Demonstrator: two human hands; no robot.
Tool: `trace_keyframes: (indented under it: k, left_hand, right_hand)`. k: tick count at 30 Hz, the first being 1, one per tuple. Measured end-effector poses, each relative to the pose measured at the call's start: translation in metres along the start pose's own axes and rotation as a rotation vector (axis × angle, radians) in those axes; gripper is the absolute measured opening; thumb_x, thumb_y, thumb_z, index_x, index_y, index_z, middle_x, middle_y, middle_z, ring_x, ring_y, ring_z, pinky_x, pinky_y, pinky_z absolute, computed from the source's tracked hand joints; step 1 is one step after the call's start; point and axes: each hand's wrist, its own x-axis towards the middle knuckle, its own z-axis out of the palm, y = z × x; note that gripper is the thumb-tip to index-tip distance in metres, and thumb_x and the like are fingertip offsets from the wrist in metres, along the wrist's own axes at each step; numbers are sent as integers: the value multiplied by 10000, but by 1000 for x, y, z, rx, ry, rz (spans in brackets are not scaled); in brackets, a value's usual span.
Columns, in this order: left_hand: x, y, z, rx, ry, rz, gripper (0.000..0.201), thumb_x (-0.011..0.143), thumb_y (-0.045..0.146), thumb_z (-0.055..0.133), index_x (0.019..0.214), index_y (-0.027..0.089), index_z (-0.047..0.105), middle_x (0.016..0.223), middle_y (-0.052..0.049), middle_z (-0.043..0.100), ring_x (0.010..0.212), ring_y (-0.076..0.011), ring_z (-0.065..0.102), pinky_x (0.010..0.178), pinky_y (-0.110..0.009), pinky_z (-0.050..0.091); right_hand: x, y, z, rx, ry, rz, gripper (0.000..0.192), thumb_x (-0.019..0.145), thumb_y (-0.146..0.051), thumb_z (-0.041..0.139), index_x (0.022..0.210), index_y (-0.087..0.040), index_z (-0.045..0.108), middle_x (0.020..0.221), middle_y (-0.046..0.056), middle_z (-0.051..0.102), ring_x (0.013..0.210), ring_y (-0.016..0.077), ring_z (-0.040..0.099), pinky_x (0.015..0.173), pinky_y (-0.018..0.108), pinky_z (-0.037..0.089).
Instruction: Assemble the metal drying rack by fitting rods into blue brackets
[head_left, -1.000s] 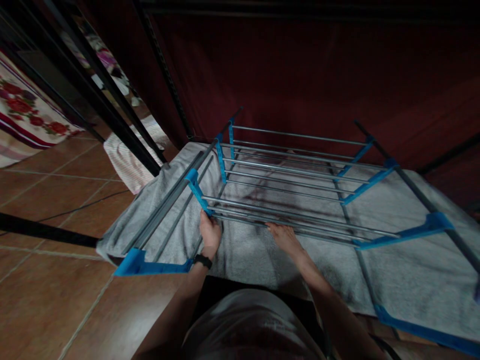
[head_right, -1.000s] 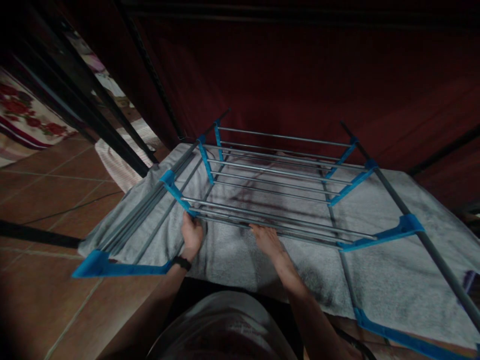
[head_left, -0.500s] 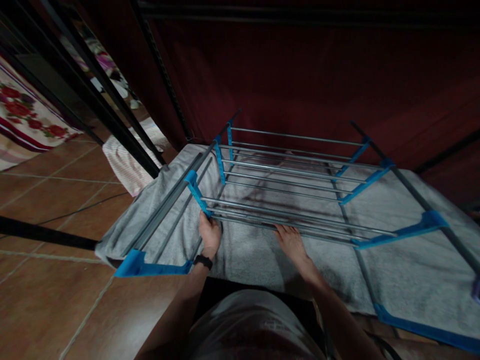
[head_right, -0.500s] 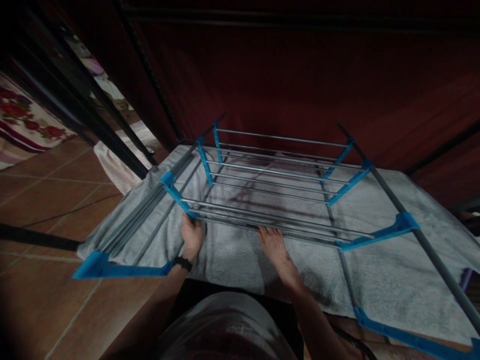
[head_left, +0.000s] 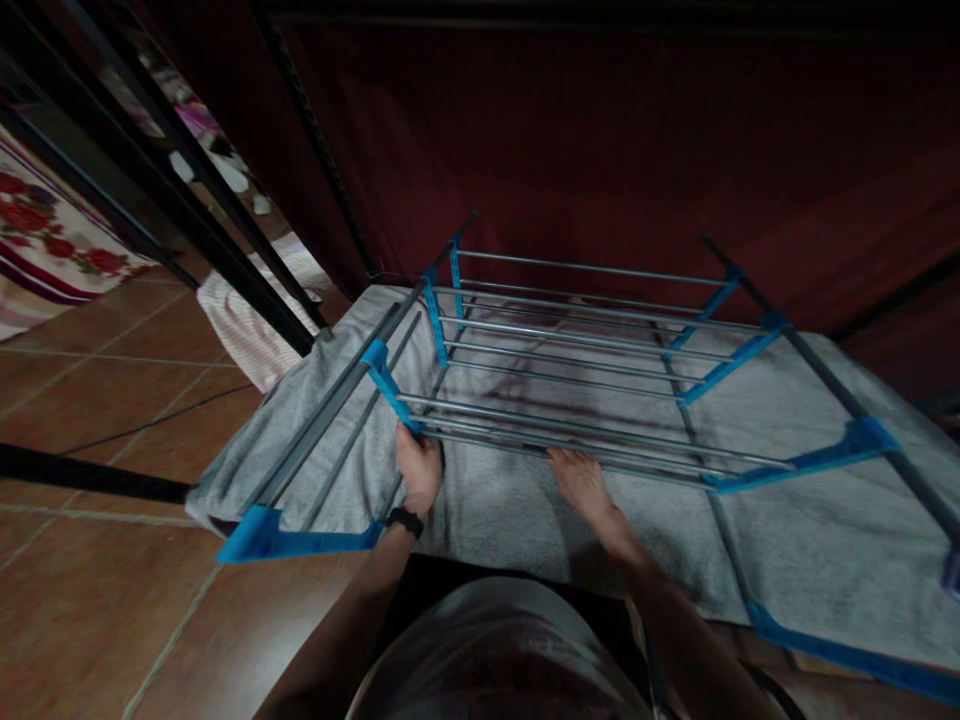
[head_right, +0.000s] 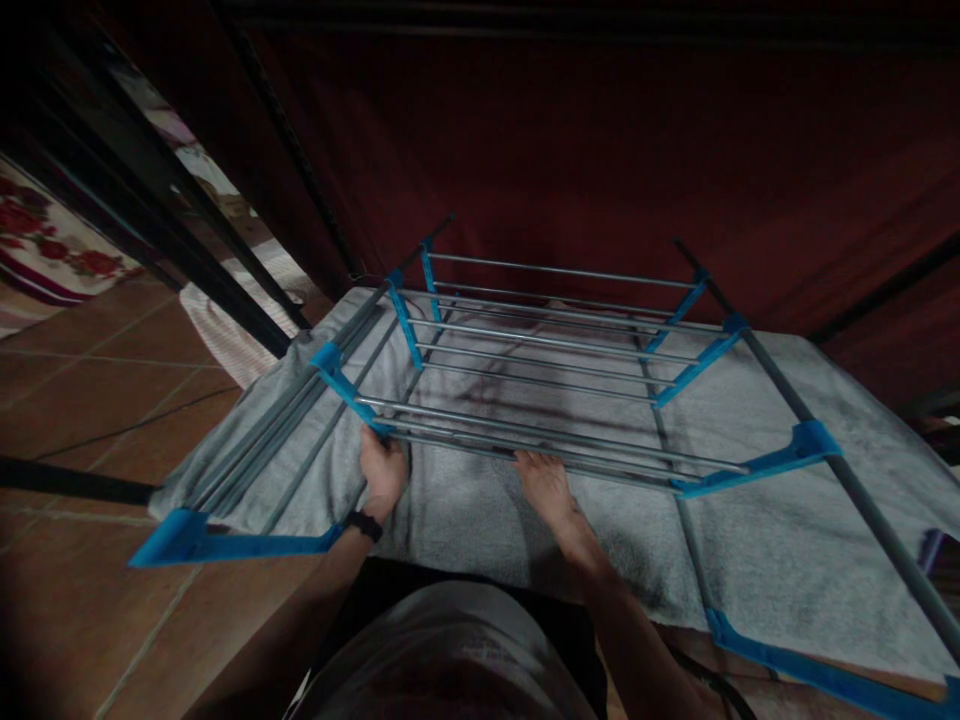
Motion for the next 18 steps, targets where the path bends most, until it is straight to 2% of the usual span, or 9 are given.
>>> trace_keyframes:
  k: [5,11,18]
  left_hand:
    - [-1,0,0,-8,-2,19,526,860,186,467,1386,209,458,1244,-162,650,1157,-331,619,1028,-523,484]
    - [0,-3,3,-15,5,15,538,874,156,459,1412,165,442,1285,-185,630,1204,-333,598,1055,-505,474]
    - [0,-5,5,-9,20,19,534,857,129,480,1390,129,448,1301,-168,624,1235,-312,585,1074,-493,464]
  right_hand:
    - [1,1,-2,26,-9,-8,378,1066,-324,330,1223,-231,661,1180,96,733,1006,208,692,896,326,476]
    - [3,2,-5,57,-18,-2,368,1056,-318,357,1232,-229,668,1159,96,746,1003,205,701,884,308,479]
    - [6,6,-2,109,-22,6,359,1051,-317,374,1240,-246,671,1164,88,747,1016,208,705,900,319,475]
